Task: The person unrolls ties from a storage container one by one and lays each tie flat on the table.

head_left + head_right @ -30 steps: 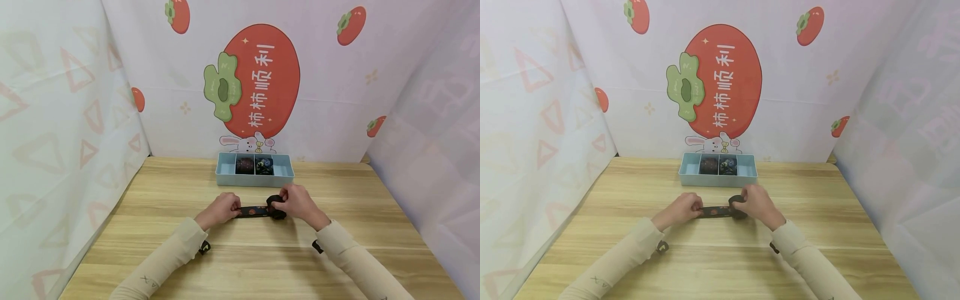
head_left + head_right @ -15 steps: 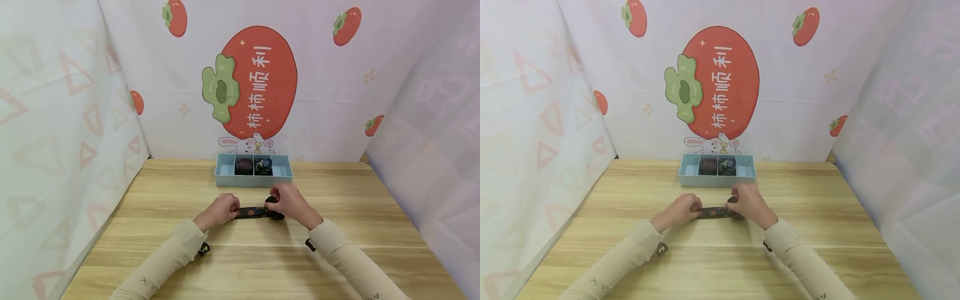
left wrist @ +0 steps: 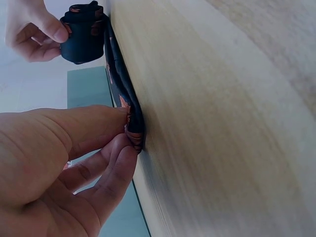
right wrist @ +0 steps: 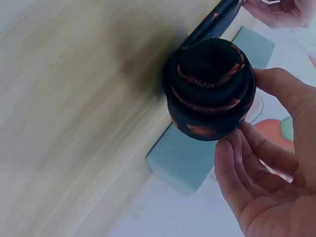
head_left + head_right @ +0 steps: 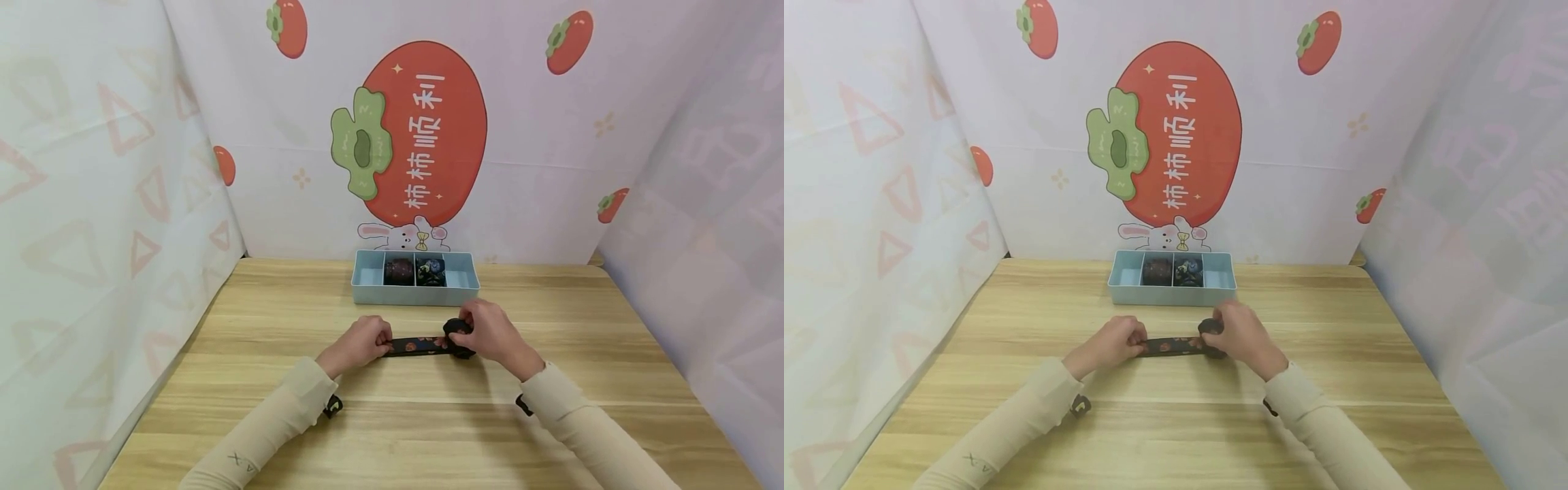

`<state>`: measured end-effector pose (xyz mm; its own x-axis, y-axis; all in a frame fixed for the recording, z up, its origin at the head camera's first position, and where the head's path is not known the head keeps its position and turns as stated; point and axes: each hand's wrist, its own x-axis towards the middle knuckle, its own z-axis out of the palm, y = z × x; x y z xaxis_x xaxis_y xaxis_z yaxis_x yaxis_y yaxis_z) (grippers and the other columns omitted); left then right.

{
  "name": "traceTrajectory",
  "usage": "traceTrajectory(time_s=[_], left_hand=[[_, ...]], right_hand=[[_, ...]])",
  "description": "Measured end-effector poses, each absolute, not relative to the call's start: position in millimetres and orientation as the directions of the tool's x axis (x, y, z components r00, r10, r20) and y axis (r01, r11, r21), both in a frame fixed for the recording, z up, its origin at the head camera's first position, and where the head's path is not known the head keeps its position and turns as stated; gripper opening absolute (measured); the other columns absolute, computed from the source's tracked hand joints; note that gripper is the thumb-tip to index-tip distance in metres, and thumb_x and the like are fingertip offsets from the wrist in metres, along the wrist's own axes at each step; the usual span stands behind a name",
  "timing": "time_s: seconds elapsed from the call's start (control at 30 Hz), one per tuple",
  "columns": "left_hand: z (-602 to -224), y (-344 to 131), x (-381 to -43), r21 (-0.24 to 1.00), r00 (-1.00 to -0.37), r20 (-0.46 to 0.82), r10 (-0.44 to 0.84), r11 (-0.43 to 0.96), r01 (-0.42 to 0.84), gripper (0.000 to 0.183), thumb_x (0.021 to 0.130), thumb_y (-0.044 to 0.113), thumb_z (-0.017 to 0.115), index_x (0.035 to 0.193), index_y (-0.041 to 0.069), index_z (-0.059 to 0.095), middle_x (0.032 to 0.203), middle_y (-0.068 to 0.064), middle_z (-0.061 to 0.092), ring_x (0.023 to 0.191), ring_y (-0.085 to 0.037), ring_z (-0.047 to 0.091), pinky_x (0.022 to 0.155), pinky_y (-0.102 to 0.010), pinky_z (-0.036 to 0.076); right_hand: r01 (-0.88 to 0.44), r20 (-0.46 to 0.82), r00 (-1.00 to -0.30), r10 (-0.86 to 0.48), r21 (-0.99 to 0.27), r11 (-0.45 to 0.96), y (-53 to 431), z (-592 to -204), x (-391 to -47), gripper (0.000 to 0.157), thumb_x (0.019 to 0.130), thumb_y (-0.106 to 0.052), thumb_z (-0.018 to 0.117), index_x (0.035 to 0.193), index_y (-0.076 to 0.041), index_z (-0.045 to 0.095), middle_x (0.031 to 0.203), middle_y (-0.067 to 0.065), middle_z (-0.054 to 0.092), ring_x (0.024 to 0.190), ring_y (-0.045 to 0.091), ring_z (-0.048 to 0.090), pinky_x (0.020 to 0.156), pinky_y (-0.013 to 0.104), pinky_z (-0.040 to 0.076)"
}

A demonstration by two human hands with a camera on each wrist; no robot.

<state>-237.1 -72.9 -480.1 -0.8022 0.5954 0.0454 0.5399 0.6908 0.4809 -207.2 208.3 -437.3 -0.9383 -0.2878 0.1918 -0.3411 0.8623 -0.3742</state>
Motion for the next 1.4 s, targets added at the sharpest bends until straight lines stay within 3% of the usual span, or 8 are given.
traceTrajectory(time_s=[0.43,0.83,1.13,1.4], left_hand=[[-481,-73,-238,0.481,-0.800,0.054,0.597,0.687,0.545,0.004,0.083,0.010,0.075,0.085,0.010,0.071,0.084,-0.002,0.065,0.073,-0.009,0.057,0.064,-0.020,0.047],[-480,-78,-239,0.484,-0.802,0.045,0.595,0.690,0.539,0.004,0.084,0.010,0.074,0.085,0.011,0.071,0.085,-0.002,0.065,0.072,-0.006,0.056,0.064,-0.019,0.048],[-482,-85,-241,0.494,-0.804,0.041,0.593,0.688,0.532,0.004,0.084,0.010,0.074,0.085,0.011,0.071,0.085,-0.001,0.065,0.071,-0.005,0.056,0.063,-0.018,0.048],[-480,-88,-241,0.495,-0.796,0.057,0.602,0.676,0.546,0.004,0.083,0.009,0.074,0.085,0.009,0.071,0.084,-0.003,0.065,0.070,-0.006,0.056,0.063,-0.019,0.048]], right_hand=[[-0.255,0.113,-0.967,-0.229,-0.477,0.841,240,-440,-205,0.029,0.081,-0.031,0.075,0.096,-0.007,0.071,0.088,0.005,0.069,0.076,0.011,0.060,0.070,0.029,0.052],[-0.378,0.191,-0.925,-0.328,-0.395,0.837,207,-438,-211,0.028,0.076,-0.027,0.081,0.090,-0.007,0.068,0.083,0.005,0.063,0.070,0.011,0.052,0.063,0.026,0.047],[-0.350,0.256,-0.926,-0.277,-0.308,0.885,209,-444,-208,0.037,0.069,-0.032,0.086,0.084,-0.007,0.064,0.081,0.003,0.060,0.068,0.013,0.050,0.061,0.027,0.045],[-0.294,0.223,-0.948,-0.228,-0.335,0.895,226,-446,-206,0.033,0.072,-0.031,0.084,0.087,-0.007,0.067,0.084,0.006,0.063,0.070,0.014,0.054,0.062,0.029,0.048]])
